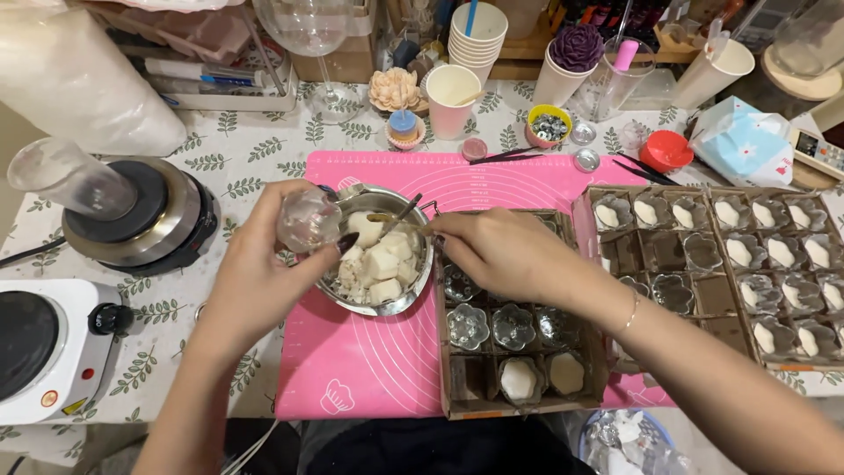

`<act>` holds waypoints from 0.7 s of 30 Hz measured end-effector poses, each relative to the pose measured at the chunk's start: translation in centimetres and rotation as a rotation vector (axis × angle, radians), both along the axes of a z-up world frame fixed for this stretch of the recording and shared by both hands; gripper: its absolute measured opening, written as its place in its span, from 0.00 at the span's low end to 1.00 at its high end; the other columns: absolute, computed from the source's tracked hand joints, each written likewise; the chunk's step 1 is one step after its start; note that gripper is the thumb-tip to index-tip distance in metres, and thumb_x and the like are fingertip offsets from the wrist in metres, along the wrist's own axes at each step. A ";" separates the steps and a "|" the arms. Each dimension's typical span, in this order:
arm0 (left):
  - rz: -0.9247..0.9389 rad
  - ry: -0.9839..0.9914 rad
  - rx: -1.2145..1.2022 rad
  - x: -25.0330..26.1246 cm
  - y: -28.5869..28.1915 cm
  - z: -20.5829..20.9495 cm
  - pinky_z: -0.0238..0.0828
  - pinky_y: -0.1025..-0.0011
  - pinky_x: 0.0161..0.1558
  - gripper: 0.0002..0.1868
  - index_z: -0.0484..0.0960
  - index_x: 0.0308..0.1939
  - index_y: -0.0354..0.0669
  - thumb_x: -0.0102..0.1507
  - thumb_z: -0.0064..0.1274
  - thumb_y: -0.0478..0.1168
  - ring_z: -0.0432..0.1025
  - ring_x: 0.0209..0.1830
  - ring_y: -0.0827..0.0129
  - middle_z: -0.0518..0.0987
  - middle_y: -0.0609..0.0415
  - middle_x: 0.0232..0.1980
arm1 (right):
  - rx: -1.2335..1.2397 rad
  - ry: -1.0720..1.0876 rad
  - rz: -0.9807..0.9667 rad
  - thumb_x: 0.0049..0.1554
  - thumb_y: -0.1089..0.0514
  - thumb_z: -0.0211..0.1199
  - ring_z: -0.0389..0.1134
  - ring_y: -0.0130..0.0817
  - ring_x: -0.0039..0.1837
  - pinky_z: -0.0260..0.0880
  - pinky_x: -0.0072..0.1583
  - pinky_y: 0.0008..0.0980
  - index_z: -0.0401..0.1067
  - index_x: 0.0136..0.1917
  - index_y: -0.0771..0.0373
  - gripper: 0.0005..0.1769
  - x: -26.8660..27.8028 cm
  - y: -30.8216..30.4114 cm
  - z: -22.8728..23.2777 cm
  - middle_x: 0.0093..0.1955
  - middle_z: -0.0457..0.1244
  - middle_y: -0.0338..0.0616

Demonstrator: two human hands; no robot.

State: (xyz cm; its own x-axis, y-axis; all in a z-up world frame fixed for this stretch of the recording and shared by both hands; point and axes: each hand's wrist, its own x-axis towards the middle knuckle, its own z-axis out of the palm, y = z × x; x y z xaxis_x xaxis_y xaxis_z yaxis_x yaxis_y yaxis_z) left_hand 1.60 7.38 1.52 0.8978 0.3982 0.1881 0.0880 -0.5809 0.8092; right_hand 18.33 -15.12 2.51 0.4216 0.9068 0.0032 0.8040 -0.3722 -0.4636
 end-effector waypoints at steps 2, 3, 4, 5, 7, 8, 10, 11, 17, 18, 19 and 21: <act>-0.029 -0.023 -0.179 -0.1 -0.2 -0.6 0.74 0.72 0.53 0.31 0.69 0.63 0.41 0.57 0.61 0.33 0.77 0.52 0.72 0.81 0.54 0.52 | 0.030 -0.013 0.011 0.59 0.55 0.54 0.72 0.56 0.43 0.71 0.47 0.53 0.75 0.61 0.57 0.18 -0.3 0.0 0.1 0.40 0.70 0.55; -0.062 -0.043 -0.357 -0.1 -0.3 -1.0 0.75 0.74 0.53 0.30 0.68 0.64 0.42 0.58 0.59 0.30 0.76 0.52 0.74 0.80 0.54 0.53 | 0.060 -0.023 0.018 0.59 0.56 0.55 0.72 0.56 0.44 0.71 0.47 0.53 0.75 0.61 0.57 0.18 -0.4 0.0 0.2 0.42 0.71 0.55; -0.059 -0.045 -0.356 -0.2 -0.5 -0.9 0.75 0.74 0.53 0.30 0.68 0.64 0.42 0.58 0.59 0.30 0.76 0.52 0.74 0.80 0.54 0.53 | 0.061 -0.025 0.021 0.59 0.56 0.55 0.72 0.56 0.44 0.71 0.47 0.53 0.75 0.61 0.57 0.18 -0.7 -0.1 0.5 0.42 0.71 0.55; -0.032 -0.018 -0.407 -0.2 -0.8 -0.8 0.75 0.74 0.51 0.32 0.67 0.64 0.44 0.57 0.59 0.29 0.76 0.50 0.75 0.80 0.55 0.52 | 0.112 -0.041 0.022 0.58 0.57 0.55 0.72 0.55 0.45 0.71 0.47 0.52 0.75 0.62 0.58 0.19 -1.0 -0.2 0.9 0.44 0.71 0.54; -0.004 0.007 -0.454 -0.2 -1.1 -0.9 0.74 0.75 0.48 0.33 0.66 0.65 0.45 0.56 0.58 0.29 0.76 0.49 0.76 0.81 0.56 0.50 | 0.168 -0.060 0.024 0.58 0.58 0.55 0.72 0.54 0.46 0.71 0.47 0.51 0.75 0.62 0.58 0.20 -1.7 -0.3 2.0 0.45 0.71 0.53; -0.023 -0.012 -0.493 -0.3 -1.2 -1.1 0.75 0.74 0.48 0.32 0.67 0.64 0.44 0.57 0.58 0.29 0.76 0.48 0.76 0.81 0.55 0.50 | 0.179 -0.065 -0.014 0.57 0.59 0.56 0.72 0.53 0.45 0.71 0.46 0.49 0.75 0.62 0.58 0.20 -2.1 -0.4 2.8 0.44 0.70 0.52; -0.038 -0.033 -0.535 -0.5 -1.5 -1.4 0.76 0.74 0.48 0.31 0.68 0.64 0.43 0.57 0.58 0.29 0.77 0.48 0.75 0.81 0.54 0.50 | 0.189 -0.069 -0.050 0.57 0.59 0.56 0.72 0.51 0.44 0.71 0.46 0.48 0.76 0.63 0.58 0.20 -2.8 -0.7 3.6 0.44 0.69 0.51; -0.021 -0.040 -0.497 -0.5 -1.7 -1.4 0.76 0.74 0.49 0.31 0.69 0.62 0.43 0.56 0.60 0.29 0.77 0.49 0.75 0.81 0.54 0.50 | 0.207 -0.083 -0.062 0.58 0.60 0.57 0.71 0.50 0.43 0.71 0.46 0.47 0.76 0.61 0.60 0.18 -3.0 -1.0 3.6 0.43 0.68 0.50; 0.037 -0.003 -0.291 -0.2 -2.9 -0.8 0.77 0.74 0.46 0.28 0.73 0.57 0.42 0.54 0.65 0.33 0.80 0.45 0.75 0.85 0.54 0.45 | 0.360 -0.188 0.058 0.58 0.61 0.61 0.69 0.48 0.45 0.70 0.48 0.44 0.73 0.54 0.66 0.11 -5.4 -0.9 3.9 0.42 0.66 0.49; 0.064 0.011 -0.183 -0.1 -3.1 -0.8 0.78 0.73 0.45 0.27 0.74 0.55 0.42 0.53 0.66 0.34 0.81 0.43 0.74 0.85 0.54 0.43 | 0.372 -0.195 0.083 0.58 0.61 0.63 0.69 0.48 0.45 0.70 0.48 0.43 0.73 0.53 0.65 0.10 -6.0 -0.7 3.9 0.42 0.66 0.48; 0.063 0.012 -0.185 0.0 -3.3 -0.9 0.78 0.73 0.45 0.27 0.74 0.55 0.42 0.53 0.66 0.34 0.81 0.43 0.74 0.85 0.54 0.43 | 0.371 -0.195 0.082 0.58 0.61 0.63 0.69 0.48 0.45 0.70 0.48 0.43 0.73 0.53 0.65 0.10 -6.4 -0.6 3.8 0.42 0.66 0.48; 0.057 -0.120 -0.015 0.1 -3.6 -1.0 0.77 0.71 0.46 0.28 0.74 0.55 0.38 0.51 0.65 0.32 0.81 0.44 0.70 0.84 0.51 0.45 | 0.366 -0.119 0.045 0.58 0.61 0.64 0.70 0.48 0.42 0.71 0.45 0.42 0.73 0.52 0.64 0.09 -7.4 -0.3 3.5 0.41 0.65 0.47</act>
State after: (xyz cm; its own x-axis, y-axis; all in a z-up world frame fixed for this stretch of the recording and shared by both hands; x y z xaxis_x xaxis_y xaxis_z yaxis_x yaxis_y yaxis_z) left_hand 1.67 3.73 0.50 0.8454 0.4510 0.2862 0.0227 -0.5656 0.8244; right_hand 10.96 -15.47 6.06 0.3585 0.8543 0.3763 0.8721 -0.1627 -0.4614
